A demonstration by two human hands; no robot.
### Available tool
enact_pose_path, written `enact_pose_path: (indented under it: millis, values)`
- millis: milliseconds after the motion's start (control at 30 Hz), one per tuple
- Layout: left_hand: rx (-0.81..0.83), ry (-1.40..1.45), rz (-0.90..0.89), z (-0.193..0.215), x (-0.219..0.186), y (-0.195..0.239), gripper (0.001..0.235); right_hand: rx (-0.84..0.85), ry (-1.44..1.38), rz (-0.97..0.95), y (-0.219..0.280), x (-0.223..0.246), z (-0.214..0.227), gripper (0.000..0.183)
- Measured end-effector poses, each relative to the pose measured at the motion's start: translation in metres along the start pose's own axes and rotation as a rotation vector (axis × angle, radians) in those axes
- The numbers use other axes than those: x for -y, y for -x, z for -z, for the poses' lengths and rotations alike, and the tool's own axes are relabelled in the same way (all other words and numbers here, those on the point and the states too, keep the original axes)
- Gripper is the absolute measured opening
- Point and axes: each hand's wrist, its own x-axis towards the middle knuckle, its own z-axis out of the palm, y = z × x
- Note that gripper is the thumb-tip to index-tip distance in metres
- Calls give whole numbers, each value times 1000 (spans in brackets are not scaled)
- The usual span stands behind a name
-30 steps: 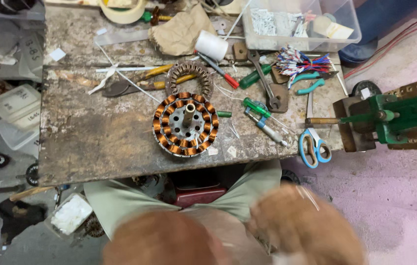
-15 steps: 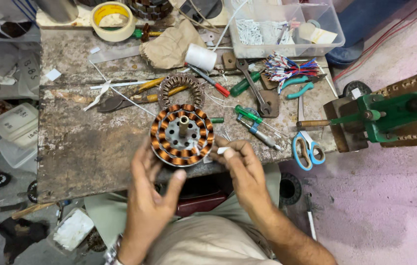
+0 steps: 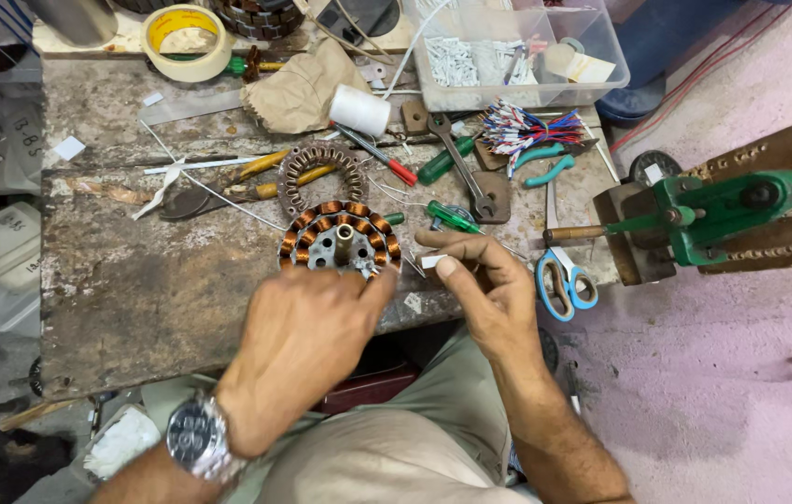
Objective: The person repairs an electric motor stator at a workbench. They thread copper wires through the core, use scissors to cut and strip wires, and connect small electrical terminals by hand.
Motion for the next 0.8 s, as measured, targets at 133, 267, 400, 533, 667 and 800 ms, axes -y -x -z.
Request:
enact_pose_path:
  millis: [133,267,400,533,667,800]
  values:
    - [139,-104,-70,7,6,-21,8,5,5,42,8,2,7,8]
    - [127,-93,-139,13,16,-26,8,28,16,51,10,3,11,8]
    - [161,-111,-221,13,25,-31,8,32,185,26,12,8,7,11]
    - [189,-138,-295,13,32,-32,8,44,477,131,4,15,-2,10]
    - [167,-128,-324,9,36,-31,9,89,575,224,-2,21,-11,10]
    - [132,-95,-343,6,38,-29,9,82,654,225,-4,24,-18,11]
